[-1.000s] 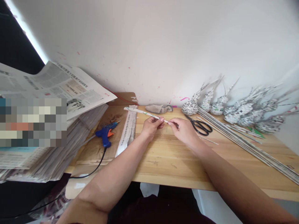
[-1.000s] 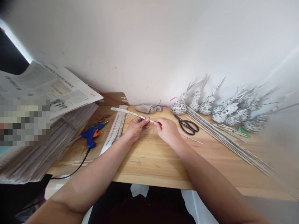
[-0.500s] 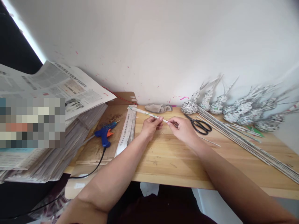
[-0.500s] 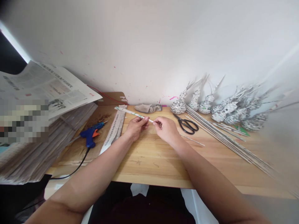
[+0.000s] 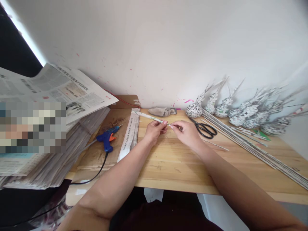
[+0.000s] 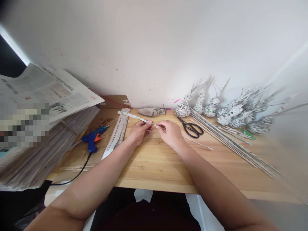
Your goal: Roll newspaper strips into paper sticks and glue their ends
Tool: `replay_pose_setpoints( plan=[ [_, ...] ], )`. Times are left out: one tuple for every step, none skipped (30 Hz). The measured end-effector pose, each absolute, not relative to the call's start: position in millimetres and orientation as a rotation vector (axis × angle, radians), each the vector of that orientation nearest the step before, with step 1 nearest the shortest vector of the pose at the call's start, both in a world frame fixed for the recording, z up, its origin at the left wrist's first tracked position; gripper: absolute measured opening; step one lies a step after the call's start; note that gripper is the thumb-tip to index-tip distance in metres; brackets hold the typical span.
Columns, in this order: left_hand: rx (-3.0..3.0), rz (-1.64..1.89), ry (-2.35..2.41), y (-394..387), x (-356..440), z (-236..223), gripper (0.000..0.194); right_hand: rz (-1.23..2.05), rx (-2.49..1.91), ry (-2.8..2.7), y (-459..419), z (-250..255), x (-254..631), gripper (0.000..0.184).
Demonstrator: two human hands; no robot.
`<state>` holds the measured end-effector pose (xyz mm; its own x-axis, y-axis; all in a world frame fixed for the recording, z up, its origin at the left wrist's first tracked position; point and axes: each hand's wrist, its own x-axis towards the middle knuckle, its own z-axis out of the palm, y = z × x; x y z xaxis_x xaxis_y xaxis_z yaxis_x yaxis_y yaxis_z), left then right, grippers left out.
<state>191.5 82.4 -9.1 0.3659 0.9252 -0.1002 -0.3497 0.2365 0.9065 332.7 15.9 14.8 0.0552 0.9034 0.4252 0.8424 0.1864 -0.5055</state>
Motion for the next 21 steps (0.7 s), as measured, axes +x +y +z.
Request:
replay_pose_setpoints(
  plan=[
    [0.941,0.999,0.756,82,191,-9,0.035,0.11,-1.655,-1.774,16,15,333,0.022],
    [0.937,1.008,0.763,82,191,-9,0.035,0.101,-1.662,-1.772,16,15,333,0.022],
    [0.93,1.023,0.77,82,191,-9,0.035,0.088,-1.667,-1.77,16,16,332,0.022],
    [0.919,1.045,0.771,82,191,-9,0.035,0.07,-1.669,-1.767,15,16,332,0.022],
    [0.906,1.071,0.764,82,192,-9,0.035,0.051,-1.669,-1.765,15,16,332,0.022],
    [0.891,1.097,0.749,82,192,-8,0.035,0.03,-1.668,-1.766,15,16,331,0.021],
    [0.878,1.118,0.731,83,192,-8,0.035,0.008,-1.67,-1.769,15,16,331,0.021],
    [0.866,1.133,0.711,83,192,-8,0.036,-0.016,-1.673,-1.773,14,16,330,0.02],
    [0.856,1.139,0.695,83,192,-8,0.036,-0.044,-1.68,-1.774,14,16,330,0.02],
    [0.85,1.14,0.684,84,192,-8,0.037,-0.074,-1.69,-1.775,14,15,330,0.019],
    [0.844,1.138,0.679,84,192,-8,0.038,-0.104,-1.701,-1.775,14,15,330,0.019],
    [0.837,1.14,0.676,85,192,-8,0.038,-0.13,-1.711,-1.776,14,14,331,0.019],
    [0.825,1.147,0.676,86,192,-8,0.039,-0.154,-1.72,-1.778,14,14,331,0.019],
    [0.81,1.157,0.677,87,191,-8,0.039,-0.173,-1.725,-1.784,14,13,332,0.02],
    [0.792,1.168,0.682,88,191,-7,0.038,-0.185,-1.727,-1.792,14,13,333,0.02],
    [0.773,1.176,0.688,89,190,-7,0.038,-0.193,-1.728,-1.8,15,13,333,0.02],
    [0.753,1.18,0.692,90,189,-7,0.038,-0.197,-1.726,-1.807,15,13,334,0.02],
    [0.736,1.182,0.695,91,189,-6,0.037,-0.199,-1.726,-1.812,15,12,335,0.02],
    [0.723,1.184,0.696,92,188,-5,0.037,-0.201,-1.728,-1.814,16,12,336,0.02],
    [0.709,1.187,0.696,92,187,-5,0.037,-0.203,-1.733,-1.814,16,11,337,0.02],
    [0.694,1.192,0.694,93,187,-4,0.037,-0.209,-1.739,-1.811,17,11,338,0.02]
  ],
)
